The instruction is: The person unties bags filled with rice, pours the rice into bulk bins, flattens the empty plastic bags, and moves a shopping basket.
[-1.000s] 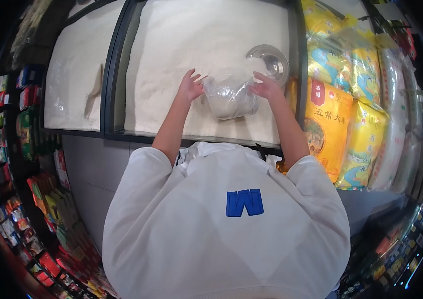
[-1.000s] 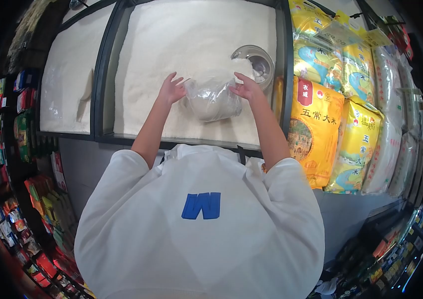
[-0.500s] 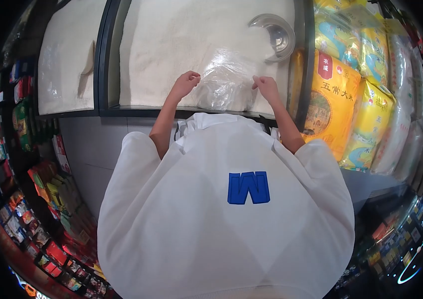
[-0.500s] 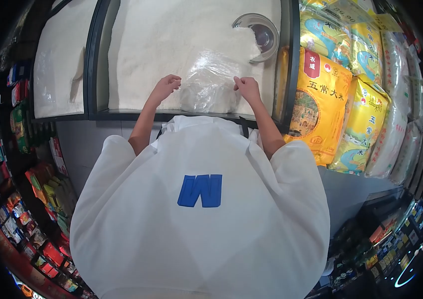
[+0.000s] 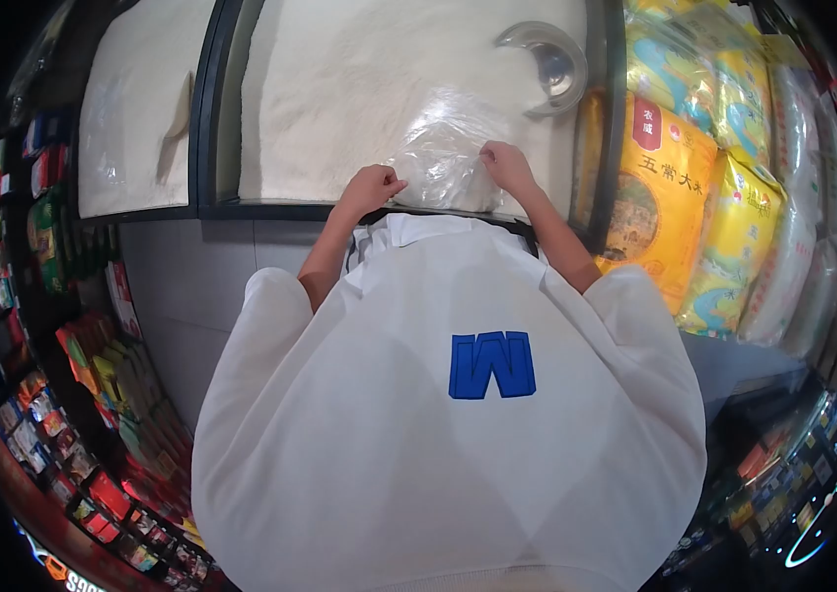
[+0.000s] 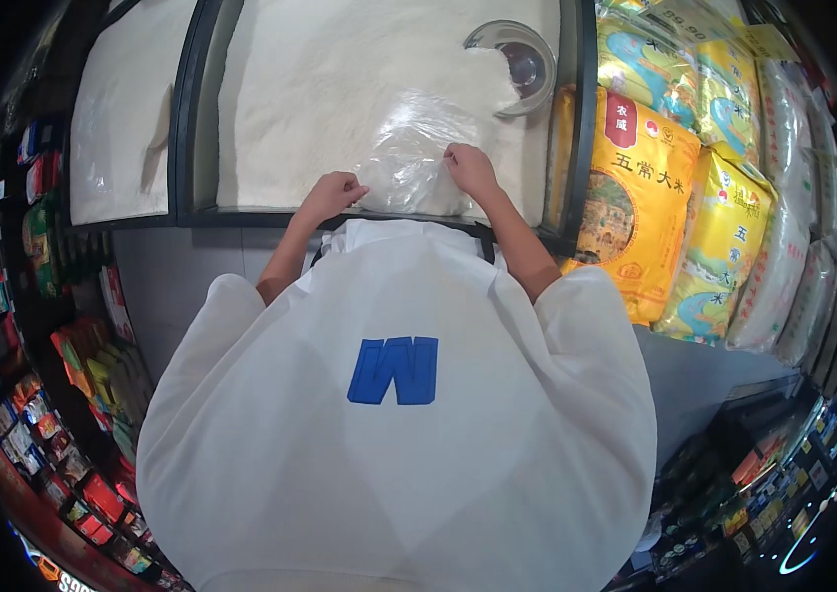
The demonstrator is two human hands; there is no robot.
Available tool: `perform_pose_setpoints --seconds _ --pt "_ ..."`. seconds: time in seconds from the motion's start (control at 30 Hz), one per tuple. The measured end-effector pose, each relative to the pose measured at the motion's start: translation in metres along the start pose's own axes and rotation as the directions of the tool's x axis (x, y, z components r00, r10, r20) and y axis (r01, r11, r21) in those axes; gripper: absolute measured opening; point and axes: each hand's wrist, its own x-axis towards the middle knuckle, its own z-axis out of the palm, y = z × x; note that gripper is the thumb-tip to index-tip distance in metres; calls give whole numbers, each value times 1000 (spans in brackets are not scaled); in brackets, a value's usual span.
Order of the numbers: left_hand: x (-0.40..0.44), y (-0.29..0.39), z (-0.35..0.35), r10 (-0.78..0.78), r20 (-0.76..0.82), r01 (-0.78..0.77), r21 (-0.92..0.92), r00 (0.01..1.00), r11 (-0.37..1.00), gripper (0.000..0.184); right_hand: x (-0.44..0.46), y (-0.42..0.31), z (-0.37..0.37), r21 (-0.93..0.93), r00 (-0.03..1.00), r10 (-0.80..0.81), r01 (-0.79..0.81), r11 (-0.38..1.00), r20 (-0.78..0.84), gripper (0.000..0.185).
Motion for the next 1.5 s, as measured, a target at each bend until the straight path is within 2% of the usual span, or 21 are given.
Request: perform_pose_setpoints --seconds 0.07,0.13,0.2,0.27,0.3,0.37,0.4,0.47,0.6,0.7,0.77,0.9,0.97,1.0,1.07,1.1,1.2,1.27,1.3,1.37,1.5 --pt "4 -12 0 42 -33 -41 30 999 999 35 -5 7 -5 65 999 29 -26 998 -38 13" --pt "3 -21 -4 -35 -119 24 -98 992 995 32 -17 11 -15 63 998 40 -37 997 -51 13" --pt "2 -33 -7 -73 -158 53 -127 985 990 32 -32 15 -24 62 997 51 -47 997 -64 12" --pt "6 -53 -11 -104 -227 76 -130 968 989 30 -46 20 -31 -147 990 118 -128 981 -78 12" --pt "6 -55 -14 -101 -226 73 -128 969 989 30 -52 18 -32 -147 989 119 -130 981 -81 12" --pt "6 -58 -15 -138 -198 64 -338 970 939 26 -60 15 -34 -201 971 233 -240 950 -58 15" --pt "5 -55 -15 -137 -197 64 -337 971 939 26 -62 17 -32 -200 971 234 -241 950 -60 15" --pt "4 -49 -13 -194 -155 114 -420 969 900 26 -64 19 -29 74 964 262 -259 963 -38 22" --pt "-2 -26 -16 -254 -72 209 -381 965 901 28 -64 12 -30 68 975 220 -217 974 -35 30" --pt "6 -26 -12 -291 -12 272 -315 957 909 28 -50 24 -17 93 942 330 -335 938 65 35" --pt "15 -35 -5 -217 -59 210 -105 974 972 29 -47 36 -7 2 963 262 -262 965 68 31" --pt "11 -44 -13 -206 -116 181 -190 972 965 24 -49 41 -12 14 966 243 -245 969 89 30" --pt "11 -48 -13 -171 -101 123 -367 980 922 19 -50 34 -18 114 962 253 -264 958 102 25" --pt "9 -44 -13 -174 -102 126 -367 979 922 19 -53 29 -18 115 962 252 -264 958 106 25" --pt "8 -33 -8 -84 -69 50 -400 994 915 17 -57 19 -19 375 970 157 -217 901 184 19" --pt "8 -36 -10 -83 -69 49 -400 994 915 17 -59 23 -18 375 971 157 -216 901 183 19" --pt "10 -43 -17 -172 -101 120 -390 980 913 18 -66 28 -22 364 973 210 -231 902 97 15" --pt "10 -45 -18 -217 -66 185 -325 974 927 20 -71 19 -28 504 924 302 -382 774 236 15" --pt "10 -46 -18 -218 -66 186 -326 974 927 20 -71 22 -26 504 923 302 -383 774 238 15" --pt "10 -45 -17 -173 -138 144 -201 975 969 24 -70 29 -23 459 875 419 -484 745 242 16" --pt "9 -46 -9 -163 -205 130 -164 965 978 25 -70 20 -29 359 859 443 -511 781 257 25"
